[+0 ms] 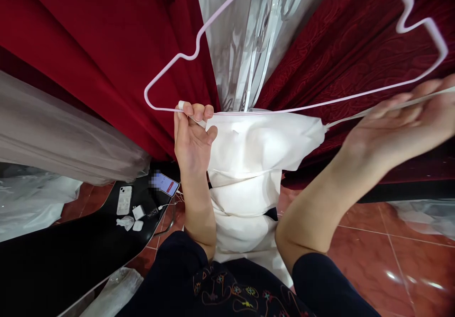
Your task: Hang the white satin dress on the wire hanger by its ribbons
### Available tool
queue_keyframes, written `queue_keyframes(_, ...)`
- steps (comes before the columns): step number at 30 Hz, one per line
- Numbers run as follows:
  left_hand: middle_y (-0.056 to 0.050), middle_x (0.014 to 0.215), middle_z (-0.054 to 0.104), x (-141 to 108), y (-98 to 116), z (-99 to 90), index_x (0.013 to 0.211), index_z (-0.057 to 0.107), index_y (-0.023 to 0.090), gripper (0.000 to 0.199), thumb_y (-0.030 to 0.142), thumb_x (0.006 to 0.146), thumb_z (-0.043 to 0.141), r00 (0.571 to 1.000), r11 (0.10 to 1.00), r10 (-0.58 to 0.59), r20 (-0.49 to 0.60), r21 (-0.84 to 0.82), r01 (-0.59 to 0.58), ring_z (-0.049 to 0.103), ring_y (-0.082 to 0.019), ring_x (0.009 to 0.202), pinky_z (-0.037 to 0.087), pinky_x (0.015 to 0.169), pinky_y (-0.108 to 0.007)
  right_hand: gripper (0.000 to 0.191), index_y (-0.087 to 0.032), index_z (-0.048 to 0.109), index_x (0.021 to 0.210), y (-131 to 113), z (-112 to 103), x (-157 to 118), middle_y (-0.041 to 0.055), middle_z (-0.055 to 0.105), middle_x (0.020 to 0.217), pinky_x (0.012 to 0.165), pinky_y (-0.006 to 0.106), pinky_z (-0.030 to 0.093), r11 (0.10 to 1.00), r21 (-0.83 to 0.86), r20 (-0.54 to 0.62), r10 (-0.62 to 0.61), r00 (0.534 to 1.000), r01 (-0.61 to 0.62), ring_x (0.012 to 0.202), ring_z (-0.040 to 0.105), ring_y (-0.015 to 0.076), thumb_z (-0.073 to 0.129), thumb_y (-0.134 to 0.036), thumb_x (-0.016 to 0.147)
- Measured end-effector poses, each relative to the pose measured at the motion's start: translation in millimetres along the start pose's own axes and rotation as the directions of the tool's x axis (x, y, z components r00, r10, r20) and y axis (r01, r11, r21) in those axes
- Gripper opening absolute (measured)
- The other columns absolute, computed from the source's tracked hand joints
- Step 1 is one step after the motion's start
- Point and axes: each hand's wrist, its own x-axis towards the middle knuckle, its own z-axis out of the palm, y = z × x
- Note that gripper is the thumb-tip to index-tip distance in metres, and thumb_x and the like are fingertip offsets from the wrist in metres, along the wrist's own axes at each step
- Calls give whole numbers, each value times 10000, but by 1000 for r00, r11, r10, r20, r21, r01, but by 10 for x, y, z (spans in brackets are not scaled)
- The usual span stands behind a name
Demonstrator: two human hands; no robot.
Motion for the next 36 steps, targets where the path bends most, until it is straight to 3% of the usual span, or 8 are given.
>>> queue_keyframes(5, -29, 835, 477, -10, 18, 55, 864, 536, 235, 365, 259, 1133, 291, 994, 997, -71, -84, 18, 73, 576, -141, 844, 368, 447, -151, 223, -116, 641, 1026, 288, -116, -344, -30, 633, 816, 596, 98, 555, 986, -75, 143, 161, 976, -152, 660, 645, 0, 449, -222, 990)
queue_keyframes(12, -31, 822, 473, 38, -13, 12, 856, 551, 226, 404, 242, 1135, 260, 994, 995, -94, -48, -21, 93, 591, -126, 829, 372, 442, -136, 396, -171, 661, 882, -155, 188, -635, -57, 666, 893, 796, 205, 640, 953, 220, 216, 163, 963, -210, 801, 706, 12, 306, -232, 1047)
queue_keyframes(15, -43, 837, 508, 68, -59, -24, 850, 540, 235, 370, 272, 1130, 301, 993, 995, -75, -92, 64, 82, 614, -147, 870, 350, 430, -155, 463, -186, 641, 847, -190, 210, -534, -71, 499, 681, 671, 133, 577, 914, 297, 282, 193, 940, -277, 578, 559, -30, 231, -228, 1057)
queue_keyframes(18, -43, 877, 565, 87, -52, -75, 884, 561, 239, 331, 301, 1125, 343, 995, 991, -60, -79, 113, 68, 659, -152, 955, 402, 481, -162, 600, -210, 597, 781, -56, 135, -356, -60, 246, 581, 434, 98, 341, 891, 384, 244, 156, 957, -243, 404, 275, -9, 77, -275, 1074)
queue_keyframes(24, -66, 1186, 730, 56, 101, -325, 1239, 644, 269, 250, 403, 1039, 577, 953, 824, 292, -85, 529, -205, 724, -228, 1098, 492, 583, -207, 529, -199, 597, 834, 116, -61, -277, -40, 229, 645, 485, 137, 353, 890, 323, 318, 218, 923, -322, 488, 279, 19, 132, -260, 1080)
queue_keyframes(30, 24, 1137, 781, 68, 395, -557, 1189, 760, 266, 194, 217, 1042, 643, 817, 561, 577, -1, 728, -395, 730, -263, 1133, 572, 840, -398, 584, -214, 593, 814, 72, -67, -301, -35, 184, 661, 484, 151, 317, 929, 285, 296, 151, 943, -238, 470, 236, 27, 70, -251, 1071)
queue_keyframes(33, 3, 1236, 760, 172, 541, -463, 1217, 755, 228, 225, 218, 994, 724, 821, 545, 558, 116, 695, -469, 676, -275, 1262, 504, 1156, -492, 590, -216, 607, 812, 70, -66, -277, -32, 202, 667, 496, 155, 345, 932, 267, 305, 161, 939, -246, 480, 249, 32, 79, -263, 1073)
queue_keyframes(36, -34, 1274, 734, 290, 615, -257, 1217, 752, 188, 272, 211, 948, 780, 883, 560, 422, 208, 706, -434, 649, -274, 1287, 466, 1222, -473, 594, -202, 602, 815, 83, -74, -273, -36, 209, 654, 496, 150, 352, 908, 293, 321, 201, 925, -299, 486, 259, 30, 74, -280, 1074)
